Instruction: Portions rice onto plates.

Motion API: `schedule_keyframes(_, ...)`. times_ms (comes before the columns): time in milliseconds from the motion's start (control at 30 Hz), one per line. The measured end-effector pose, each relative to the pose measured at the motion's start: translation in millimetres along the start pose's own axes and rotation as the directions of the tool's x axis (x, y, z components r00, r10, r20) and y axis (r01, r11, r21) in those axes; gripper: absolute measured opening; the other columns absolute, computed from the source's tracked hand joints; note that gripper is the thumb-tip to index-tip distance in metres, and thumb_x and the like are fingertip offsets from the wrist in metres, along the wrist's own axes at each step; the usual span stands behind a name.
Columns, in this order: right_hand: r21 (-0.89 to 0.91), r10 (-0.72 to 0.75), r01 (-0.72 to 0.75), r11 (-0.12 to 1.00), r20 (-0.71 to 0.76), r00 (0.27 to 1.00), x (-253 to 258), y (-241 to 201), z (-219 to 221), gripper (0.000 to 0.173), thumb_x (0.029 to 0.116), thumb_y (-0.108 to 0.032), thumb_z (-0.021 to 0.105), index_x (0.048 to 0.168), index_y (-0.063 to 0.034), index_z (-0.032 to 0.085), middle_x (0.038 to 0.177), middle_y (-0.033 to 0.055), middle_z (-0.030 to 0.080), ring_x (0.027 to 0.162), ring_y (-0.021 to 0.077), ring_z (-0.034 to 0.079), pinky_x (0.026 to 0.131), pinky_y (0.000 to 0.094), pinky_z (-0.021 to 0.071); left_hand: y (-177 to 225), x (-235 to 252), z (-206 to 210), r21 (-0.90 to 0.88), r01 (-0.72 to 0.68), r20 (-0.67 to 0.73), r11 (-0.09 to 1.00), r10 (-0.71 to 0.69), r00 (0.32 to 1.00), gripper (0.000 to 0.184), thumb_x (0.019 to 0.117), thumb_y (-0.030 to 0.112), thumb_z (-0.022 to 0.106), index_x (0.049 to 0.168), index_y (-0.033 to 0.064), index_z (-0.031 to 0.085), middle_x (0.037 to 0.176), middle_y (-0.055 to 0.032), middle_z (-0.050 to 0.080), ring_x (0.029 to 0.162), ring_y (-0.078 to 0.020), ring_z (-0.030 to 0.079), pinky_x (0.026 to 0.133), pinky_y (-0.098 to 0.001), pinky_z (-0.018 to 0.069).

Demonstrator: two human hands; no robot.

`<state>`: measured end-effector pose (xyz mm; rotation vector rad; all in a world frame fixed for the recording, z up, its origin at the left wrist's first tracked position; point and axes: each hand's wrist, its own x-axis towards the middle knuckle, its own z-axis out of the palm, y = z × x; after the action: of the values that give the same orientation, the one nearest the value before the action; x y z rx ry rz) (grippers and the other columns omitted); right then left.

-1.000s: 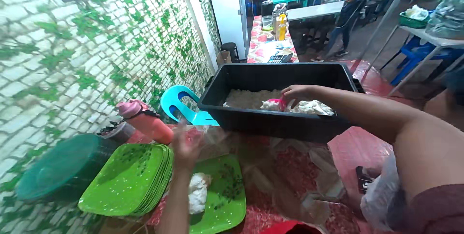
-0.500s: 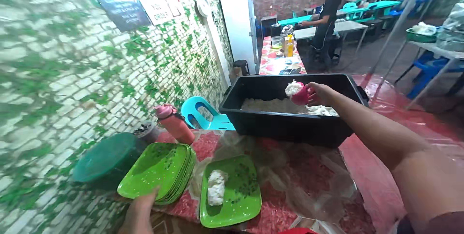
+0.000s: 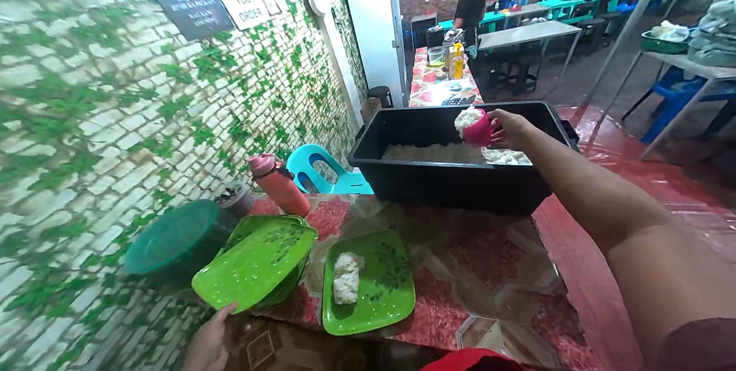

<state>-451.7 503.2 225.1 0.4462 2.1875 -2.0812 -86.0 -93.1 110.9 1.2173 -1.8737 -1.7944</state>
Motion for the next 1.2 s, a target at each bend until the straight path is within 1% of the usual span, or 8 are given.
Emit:
schedule_keyframes(167, 0.021, -0.056, 0.054, 0.998, 0.116, 0.992, -33, -22, 4, 0.051, 0.1028, -0.046, 0.049, 0.136, -0.0074, 0.051, 0.128, 0.0177, 0.058, 0.106, 0.0282, 0.062, 0.087, 0.0461, 0.0537, 3, -83, 73, 0.117, 0.001, 0.381, 0.993, -0.046, 0.923, 0.033, 0.1112, 0.021, 0.037, 0.105, 0.0018, 0.062, 0.072, -0.0042, 0.069, 0.055, -0.0110, 0.064, 0.050, -0.0263, 0.0545)
schedule_keyframes(333, -0.011, -0.014, 0.018, 1.000, 0.330, 0.944, -91, -17, 16, 0.046, 0.1054, -0.046, 0.040, 0.135, -0.0116, 0.049, 0.119, 0.0127, 0.064, 0.099, 0.0246, 0.068, 0.082, 0.0424, 0.0578, -31, -136, 164, 0.186, 0.110, 0.693, 0.976, -0.209, 0.689, 0.036, 0.1116, 0.023, 0.035, 0.105, 0.0025, 0.064, 0.075, -0.0051, 0.069, 0.058, -0.0107, 0.063, 0.051, -0.0260, 0.0532)
schedule_keyframes(533, -0.141, 0.099, -0.042, 0.989, 0.431, 0.897, -132, 67, 11, 0.041, 0.1054, -0.041, 0.045, 0.127, -0.0087, 0.058, 0.105, 0.0088, 0.068, 0.088, 0.0203, 0.069, 0.078, 0.0407, 0.0591, -80, -163, 241, 0.340, 0.029, 0.838, 0.940, -0.317, 0.445, 0.038, 0.1116, 0.027, 0.035, 0.112, 0.0011, 0.063, 0.079, -0.0045, 0.069, 0.061, -0.0099, 0.063, 0.057, -0.0261, 0.0536)
schedule_keyframes(667, -0.488, 0.015, 0.192, 0.851, 0.388, 0.921, -130, 142, 10, 0.033, 0.1013, -0.032, 0.064, 0.118, -0.0031, 0.066, 0.102, 0.0174, 0.069, 0.091, 0.0278, 0.068, 0.083, 0.0512, 0.0563, -94, -162, 266, 0.443, 0.059, 0.778, 0.895, -0.416, 0.470, 0.035, 0.1119, 0.030, 0.039, 0.116, 0.0006, 0.058, 0.078, -0.0059, 0.064, 0.058, -0.0115, 0.059, 0.055, -0.0270, 0.0518)
schedule_keyframes(767, -0.758, -0.105, 0.445, 0.476, 0.454, 0.885, -138, 173, 21, 0.040, 0.0940, -0.042, 0.073, 0.116, -0.0086, 0.070, 0.102, 0.0199, 0.071, 0.096, 0.0373, 0.070, 0.085, 0.0604, 0.0555, -93, -158, 277, 0.553, -0.002, 0.707, 0.833, -0.468, 0.530, 0.046, 0.1109, 0.043, 0.040, 0.121, 0.0015, 0.058, 0.081, -0.0079, 0.060, 0.057, -0.0146, 0.055, 0.055, -0.0310, 0.0509)
schedule_keyframes(933, -0.701, -0.188, 0.699, 0.141, 0.674, 0.715, -142, 211, 47, 0.029, 0.0938, -0.030, 0.072, 0.113, -0.0089, 0.072, 0.154, 0.0273, 0.042, 0.137, 0.0451, 0.048, 0.101, 0.0572, 0.0516, -94, -154, 281, 0.673, -0.151, 0.646, 0.724, -0.476, 0.597, 0.080, 0.1043, 0.068, 0.028, 0.130, -0.0023, 0.059, 0.108, -0.0235, 0.064, 0.088, -0.0327, 0.066, 0.079, -0.0514, 0.0558)
schedule_keyframes(1067, -0.623, -0.278, 0.782, 0.014, 0.749, 0.601, -140, 230, 52, 0.025, 0.0962, -0.022, 0.069, 0.116, -0.0075, 0.074, 0.157, 0.0268, 0.040, 0.143, 0.0463, 0.040, 0.111, 0.0604, 0.0422, -95, -158, 273, 0.628, -0.186, 0.667, 0.756, -0.399, 0.630, 0.077, 0.1048, 0.065, 0.034, 0.150, 0.0019, 0.039, 0.129, -0.0285, 0.060, 0.113, -0.0402, 0.062, 0.095, -0.0584, 0.0502)
schedule_keyframes(1200, -0.590, -0.428, 0.806, -0.050, 0.742, 0.516, -142, 243, 48, 0.021, 0.0948, -0.019, 0.070, 0.111, -0.0085, 0.076, 0.151, 0.0259, 0.048, 0.142, 0.0462, 0.043, 0.111, 0.0638, 0.0402, -89, -171, 261, 0.618, -0.189, 0.690, 0.764, -0.410, 0.597, 0.078, 0.1060, 0.061, 0.037, 0.163, 0.0115, 0.016, 0.104, -0.0172, 0.072, 0.079, -0.0255, 0.071, 0.073, -0.0431, 0.0586)
